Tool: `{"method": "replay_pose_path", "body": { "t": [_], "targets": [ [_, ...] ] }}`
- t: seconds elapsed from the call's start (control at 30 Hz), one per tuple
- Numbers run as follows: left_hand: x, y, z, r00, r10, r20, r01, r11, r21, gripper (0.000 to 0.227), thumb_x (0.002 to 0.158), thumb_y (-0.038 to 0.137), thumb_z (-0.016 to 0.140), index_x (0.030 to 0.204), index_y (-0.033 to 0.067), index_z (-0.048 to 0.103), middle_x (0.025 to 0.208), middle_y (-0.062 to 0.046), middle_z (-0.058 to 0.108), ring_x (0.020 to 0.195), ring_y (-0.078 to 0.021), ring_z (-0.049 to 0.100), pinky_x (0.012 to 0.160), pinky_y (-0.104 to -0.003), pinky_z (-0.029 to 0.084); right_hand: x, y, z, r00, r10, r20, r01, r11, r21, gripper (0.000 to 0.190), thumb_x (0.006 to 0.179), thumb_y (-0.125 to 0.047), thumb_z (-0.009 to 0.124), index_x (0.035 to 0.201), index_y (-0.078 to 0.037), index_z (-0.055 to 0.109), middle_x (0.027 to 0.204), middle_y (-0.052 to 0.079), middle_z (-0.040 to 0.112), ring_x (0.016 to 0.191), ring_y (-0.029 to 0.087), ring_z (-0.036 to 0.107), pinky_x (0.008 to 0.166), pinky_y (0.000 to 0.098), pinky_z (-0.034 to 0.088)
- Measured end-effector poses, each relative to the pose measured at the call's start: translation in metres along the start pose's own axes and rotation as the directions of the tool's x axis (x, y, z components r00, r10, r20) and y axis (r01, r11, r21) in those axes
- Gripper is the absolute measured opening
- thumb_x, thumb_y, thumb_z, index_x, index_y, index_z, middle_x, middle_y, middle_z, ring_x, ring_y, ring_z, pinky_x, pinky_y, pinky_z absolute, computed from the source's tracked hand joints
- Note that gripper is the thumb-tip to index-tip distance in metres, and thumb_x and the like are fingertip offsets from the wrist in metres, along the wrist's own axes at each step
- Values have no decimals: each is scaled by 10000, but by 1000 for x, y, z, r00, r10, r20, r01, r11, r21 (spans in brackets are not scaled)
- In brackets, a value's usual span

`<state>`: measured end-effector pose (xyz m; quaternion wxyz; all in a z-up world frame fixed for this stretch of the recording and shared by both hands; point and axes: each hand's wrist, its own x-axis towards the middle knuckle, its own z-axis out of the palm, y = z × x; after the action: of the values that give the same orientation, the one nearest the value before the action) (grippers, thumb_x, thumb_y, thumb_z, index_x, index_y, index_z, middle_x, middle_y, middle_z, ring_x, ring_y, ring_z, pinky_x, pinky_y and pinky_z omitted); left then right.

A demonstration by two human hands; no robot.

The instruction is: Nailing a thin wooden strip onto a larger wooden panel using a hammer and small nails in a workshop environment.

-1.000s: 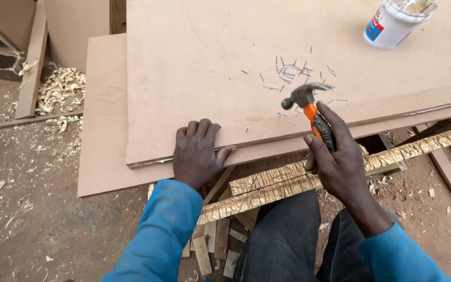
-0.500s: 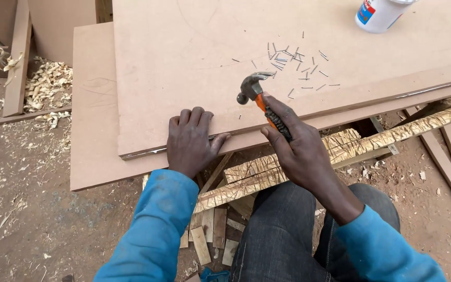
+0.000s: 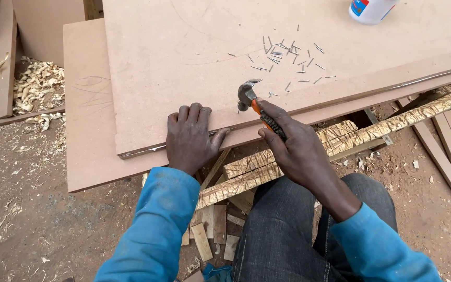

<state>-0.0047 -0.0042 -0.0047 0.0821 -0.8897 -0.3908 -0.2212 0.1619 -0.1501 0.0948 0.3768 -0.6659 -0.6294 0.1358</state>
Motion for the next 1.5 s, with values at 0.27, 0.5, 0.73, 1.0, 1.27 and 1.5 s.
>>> {"method": "replay_pose_path", "body": {
  "t": [0.27,0.5,0.73,1.0,1.27,1.5],
  "targets": [
    [-1,1,-2,1000,15,-15,-15,1000,14,578,882,628,467,1105,106,575,1020,-64,500,1014,-232,509,850,-430,409,3,1,7,999,-7,-33,8,999,44,406,946,-129,508,1346,-80,461,1160,228,615,680,234,592,517,300,462],
    [2,7,-8,996,75,-48,-66,983,172,553,895,655,515,1044,125,561,1004,-75,541,895,-233,496,713,-370,435,-13,-9,-6,983,-65,-169,74,996,45,463,994,-262,467,1420,-129,343,1413,104,518,1120,266,649,806,348,570],
    [2,4,-11,995,58,-82,-40,977,207,558,893,674,500,1042,143,586,990,-42,548,884,-223,493,706,-363,409,3,1,11,988,133,82,-126,988,-84,478,957,-260,467,1418,-230,346,1074,185,674,696,305,633,541,410,475],
    [2,0,-7,994,62,-86,-45,983,181,545,877,655,545,1024,131,568,990,-45,528,880,-228,480,710,-370,408,-5,-21,-7,885,-269,-381,289,957,-5,381,1058,-42,485,1411,-80,345,1434,207,421,526,99,484,466,191,465],
    [2,2,-12,992,71,-104,-54,986,160,499,887,614,550,970,122,552,951,-71,527,844,-256,486,700,-384,414,21,-17,-4,998,65,-6,-65,997,-32,483,931,-188,491,1396,-227,368,1424,113,490,1228,353,529,960,454,473],
    [1,-3,-4,988,85,-127,-57,976,210,515,874,646,549,947,136,544,913,-48,510,817,-222,475,694,-355,409,4,-14,16,656,-365,-661,447,893,-50,631,1008,141,360,1442,-305,253,709,120,375,447,174,376,399,287,414]
  ]
}}
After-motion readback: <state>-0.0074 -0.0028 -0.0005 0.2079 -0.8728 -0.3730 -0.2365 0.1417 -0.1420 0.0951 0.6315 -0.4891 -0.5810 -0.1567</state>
